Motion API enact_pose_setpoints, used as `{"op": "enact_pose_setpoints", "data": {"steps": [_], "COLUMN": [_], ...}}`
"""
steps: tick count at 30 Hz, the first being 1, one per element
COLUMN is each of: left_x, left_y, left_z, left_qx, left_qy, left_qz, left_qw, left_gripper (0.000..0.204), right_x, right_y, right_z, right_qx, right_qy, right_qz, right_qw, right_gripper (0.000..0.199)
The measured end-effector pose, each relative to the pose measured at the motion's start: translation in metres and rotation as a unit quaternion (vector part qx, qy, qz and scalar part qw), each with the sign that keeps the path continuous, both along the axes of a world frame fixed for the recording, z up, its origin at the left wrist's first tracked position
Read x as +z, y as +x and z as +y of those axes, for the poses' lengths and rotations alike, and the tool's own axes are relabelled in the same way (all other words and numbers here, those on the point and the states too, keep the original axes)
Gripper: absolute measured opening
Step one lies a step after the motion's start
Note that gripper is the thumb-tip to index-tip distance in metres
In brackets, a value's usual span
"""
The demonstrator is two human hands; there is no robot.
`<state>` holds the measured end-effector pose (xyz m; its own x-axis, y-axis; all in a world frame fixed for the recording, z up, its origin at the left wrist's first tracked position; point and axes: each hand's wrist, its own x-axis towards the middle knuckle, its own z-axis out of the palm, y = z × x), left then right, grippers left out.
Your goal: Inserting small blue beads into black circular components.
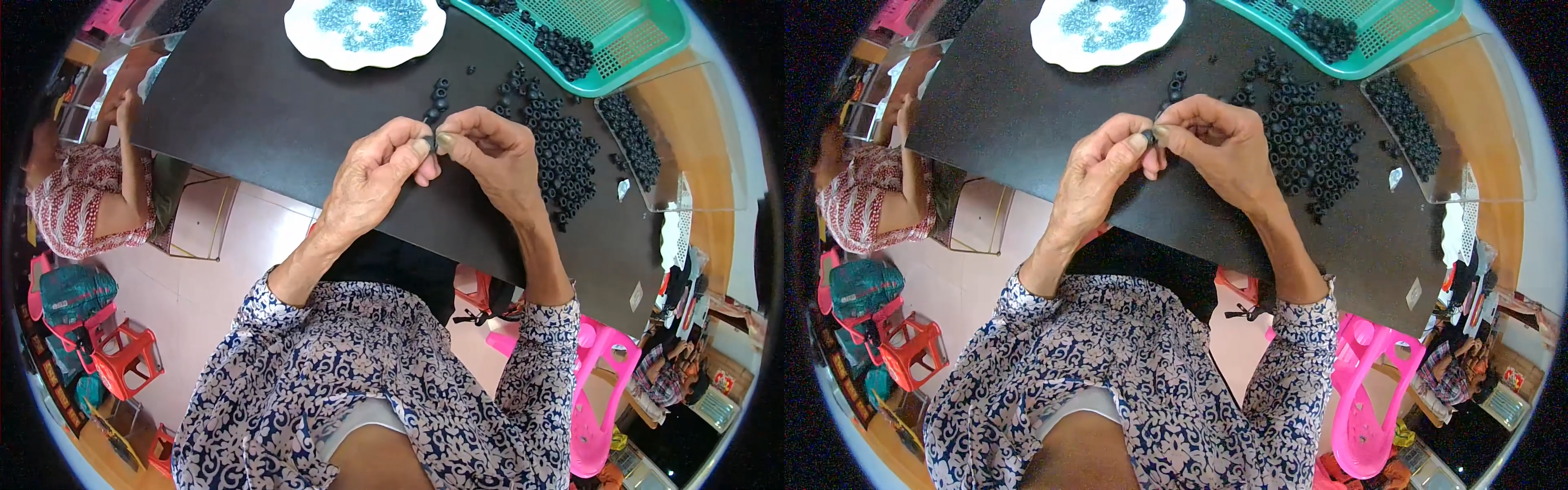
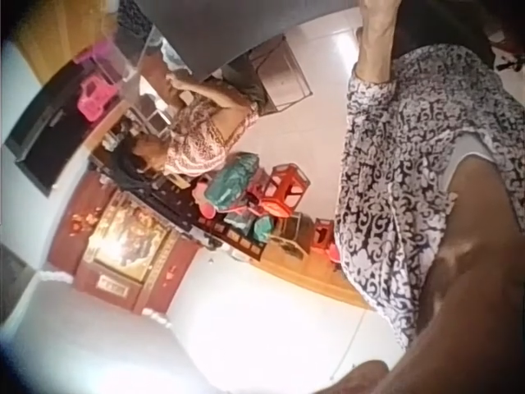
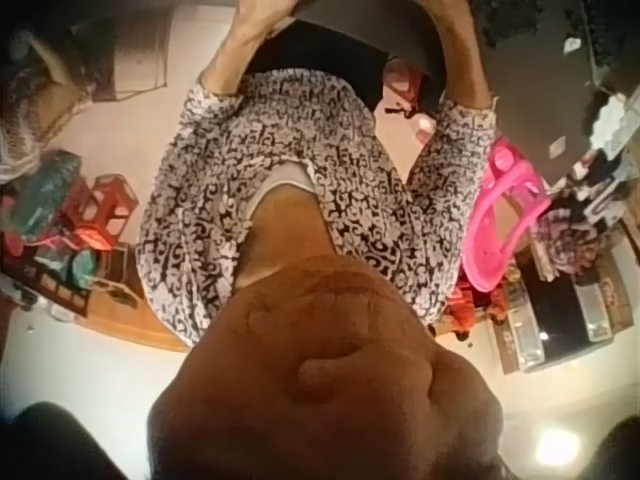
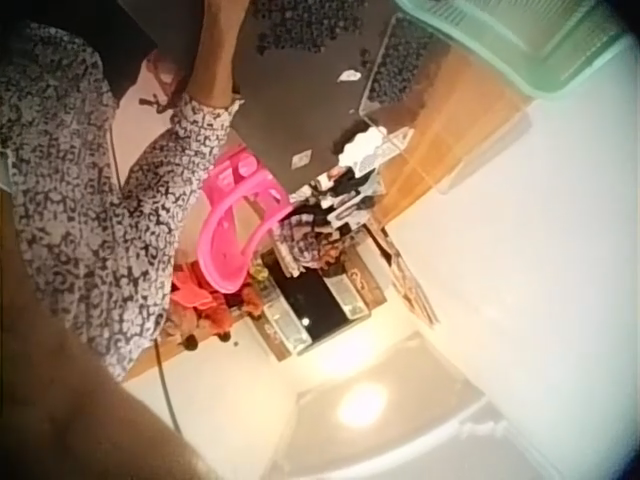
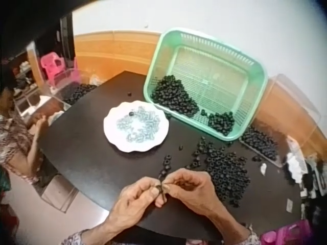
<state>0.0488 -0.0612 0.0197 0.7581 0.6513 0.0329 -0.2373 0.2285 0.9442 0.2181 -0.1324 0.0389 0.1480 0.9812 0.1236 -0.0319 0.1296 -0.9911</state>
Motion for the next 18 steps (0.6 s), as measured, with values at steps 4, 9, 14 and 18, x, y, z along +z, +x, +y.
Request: {"op": "enact_pose_setpoints", "data": {"steps": [4,9,14,18], "left_x": [-0.001,-0.001,-0.001,-0.002], "left_y": [0.000,-0.001,-0.004,-0.006], "left_z": [0.000,0.001,0.000,0.000], "left_qx": [0.005,-0.011,-0.001,-0.008], "left_qy": [-0.007,0.014,0.018,0.033], "left_qz": [0.014,0.015,-0.003,-0.004], "left_qw": [1.000,1.000,1.000,0.999], "left_gripper": [0.019,0.022,0.019,0.019], "right_x": [0.013,0.025,0.021,0.019], "right_y": [0.025,0.075,0.095,0.093], "right_z": [0.015,0.048,0.075,0.080], "right_qx": [-0.153,-0.159,0.000,0.009], "right_qy": [0.020,0.035,0.103,0.093], "right_qz": [-0.223,-0.494,-0.608,-0.601], "right_qw": [0.962,0.854,0.787,0.794], "right_gripper": [0.010,0.018,0.019,0.017]}}
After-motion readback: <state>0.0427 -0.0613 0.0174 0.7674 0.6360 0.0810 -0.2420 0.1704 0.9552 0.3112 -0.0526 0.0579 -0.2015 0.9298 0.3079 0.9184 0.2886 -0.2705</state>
